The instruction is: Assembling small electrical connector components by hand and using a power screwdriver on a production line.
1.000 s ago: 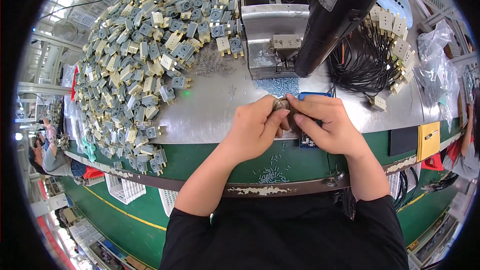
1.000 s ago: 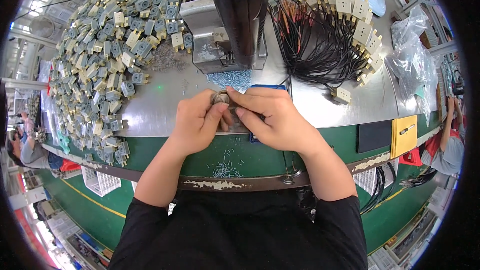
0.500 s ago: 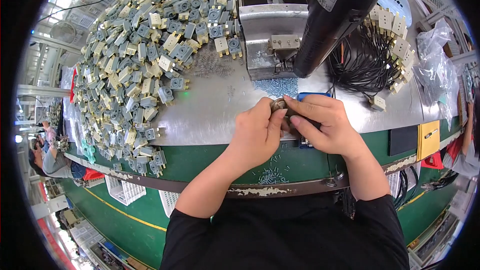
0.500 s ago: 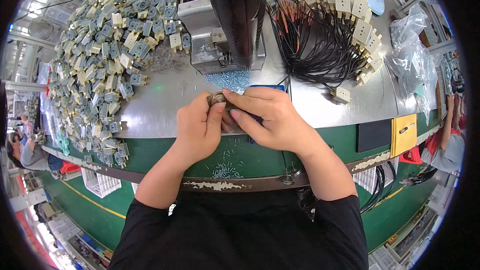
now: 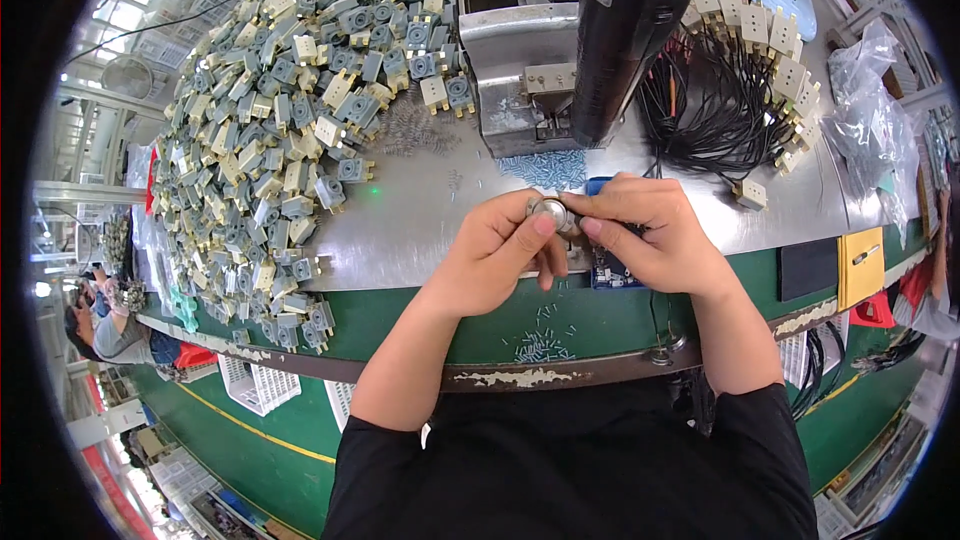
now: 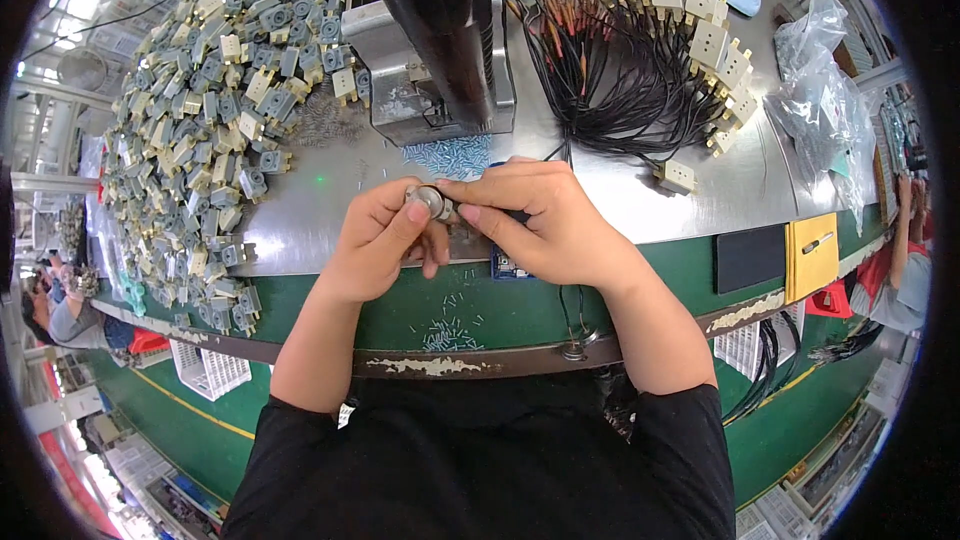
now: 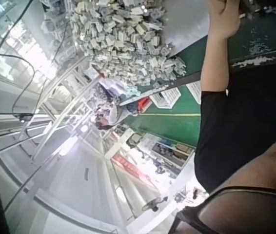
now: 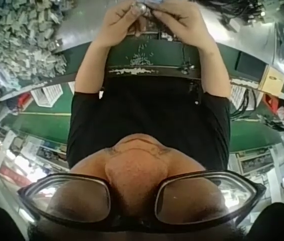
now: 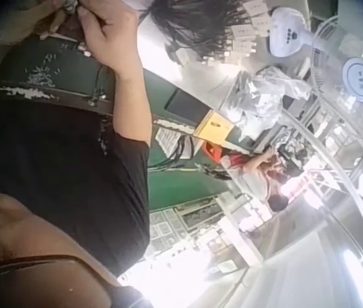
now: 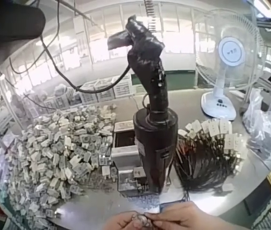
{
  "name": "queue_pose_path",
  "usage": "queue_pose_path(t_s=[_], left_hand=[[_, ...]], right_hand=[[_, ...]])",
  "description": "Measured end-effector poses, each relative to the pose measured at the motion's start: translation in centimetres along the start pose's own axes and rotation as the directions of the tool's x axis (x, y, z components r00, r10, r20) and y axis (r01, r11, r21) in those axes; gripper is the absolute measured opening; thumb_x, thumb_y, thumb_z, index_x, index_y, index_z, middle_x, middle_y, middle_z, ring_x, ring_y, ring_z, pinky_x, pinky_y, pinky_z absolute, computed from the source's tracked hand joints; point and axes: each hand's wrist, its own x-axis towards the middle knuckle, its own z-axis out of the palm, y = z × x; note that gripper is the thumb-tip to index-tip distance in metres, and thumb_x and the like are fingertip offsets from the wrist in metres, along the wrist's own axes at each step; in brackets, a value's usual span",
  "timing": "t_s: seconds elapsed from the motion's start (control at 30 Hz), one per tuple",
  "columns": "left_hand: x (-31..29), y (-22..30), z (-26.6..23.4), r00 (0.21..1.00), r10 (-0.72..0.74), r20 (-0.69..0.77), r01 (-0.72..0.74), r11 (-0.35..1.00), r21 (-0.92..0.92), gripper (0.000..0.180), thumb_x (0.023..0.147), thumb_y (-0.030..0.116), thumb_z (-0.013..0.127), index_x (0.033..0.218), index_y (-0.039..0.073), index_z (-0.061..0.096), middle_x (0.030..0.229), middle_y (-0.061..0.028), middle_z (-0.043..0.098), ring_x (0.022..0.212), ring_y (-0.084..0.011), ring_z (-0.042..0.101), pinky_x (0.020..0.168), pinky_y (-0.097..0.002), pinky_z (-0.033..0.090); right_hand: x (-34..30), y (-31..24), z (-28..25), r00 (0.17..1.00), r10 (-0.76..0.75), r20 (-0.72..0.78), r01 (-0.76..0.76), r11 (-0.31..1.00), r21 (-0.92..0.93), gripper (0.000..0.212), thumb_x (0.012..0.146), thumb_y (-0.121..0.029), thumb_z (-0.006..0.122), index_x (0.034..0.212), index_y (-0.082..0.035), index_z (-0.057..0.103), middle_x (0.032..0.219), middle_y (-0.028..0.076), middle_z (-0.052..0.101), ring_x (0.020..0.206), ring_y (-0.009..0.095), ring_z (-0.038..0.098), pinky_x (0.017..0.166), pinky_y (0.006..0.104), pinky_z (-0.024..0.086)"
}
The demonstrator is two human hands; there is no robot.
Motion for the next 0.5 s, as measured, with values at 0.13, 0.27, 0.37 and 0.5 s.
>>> queue_pose_path(t_s=[0.13,0.27,0.37,0.5], left_hand=[[-0.8,0.9,-0.8,0.994,0.108,0.01,-0.108,0.984,0.138,0.027,0.109,0.025,0.055,0.115,-0.001,0.063,0.078,-0.0075,0.071,0.064,-0.0126,0.065,0.062,-0.0236,0.048],[-3.6,4.2,-1.6,0.984,0.151,-0.091,-0.061,0.779,0.624,0.03,0.098,0.018,0.07,0.119,-0.001,0.064,0.083,-0.0109,0.073,0.068,-0.0184,0.068,0.064,-0.0297,0.053],[-7.1,5.4,-4.0,0.945,0.285,-0.163,0.037,0.401,0.915,0.036,0.088,0.018,0.079,0.116,-0.002,0.067,0.086,-0.0132,0.072,0.07,-0.0244,0.068,0.065,-0.0344,0.054],[-13.2,5.6,-9.0,0.672,0.534,-0.512,0.448,0.258,0.856,0.031,0.086,0.02,0.08,0.113,0.006,0.072,0.086,-0.0091,0.07,0.077,-0.0242,0.069,0.069,-0.0354,0.054]], right_hand=[[0.3,-0.2,0.5,1.0,-0.02,-0.012,0.019,0.997,-0.076,0.036,0.085,-0.005,0.075,0.12,0.0,0.074,0.075,0.011,0.067,0.074,0.027,0.063,0.073,0.0372,0.048],[0.6,-1.2,-0.5,0.994,0.005,0.108,0.033,0.935,-0.353,0.044,0.071,-0.017,0.086,0.11,0.0,0.074,0.076,0.01,0.065,0.075,0.028,0.057,0.075,0.0385,0.044],[-0.4,-1.4,-1.0,0.991,0.091,0.1,-0.019,0.826,-0.563,0.03,0.067,-0.009,0.081,0.093,-0.001,0.069,0.087,0.014,0.064,0.085,0.037,0.058,0.08,0.0438,0.048],[-0.8,-2.1,-0.6,0.965,0.207,0.163,-0.057,0.767,-0.639,0.026,0.065,-0.002,0.079,0.088,-0.001,0.067,0.09,0.014,0.062,0.089,0.037,0.056,0.08,0.0446,0.047]])
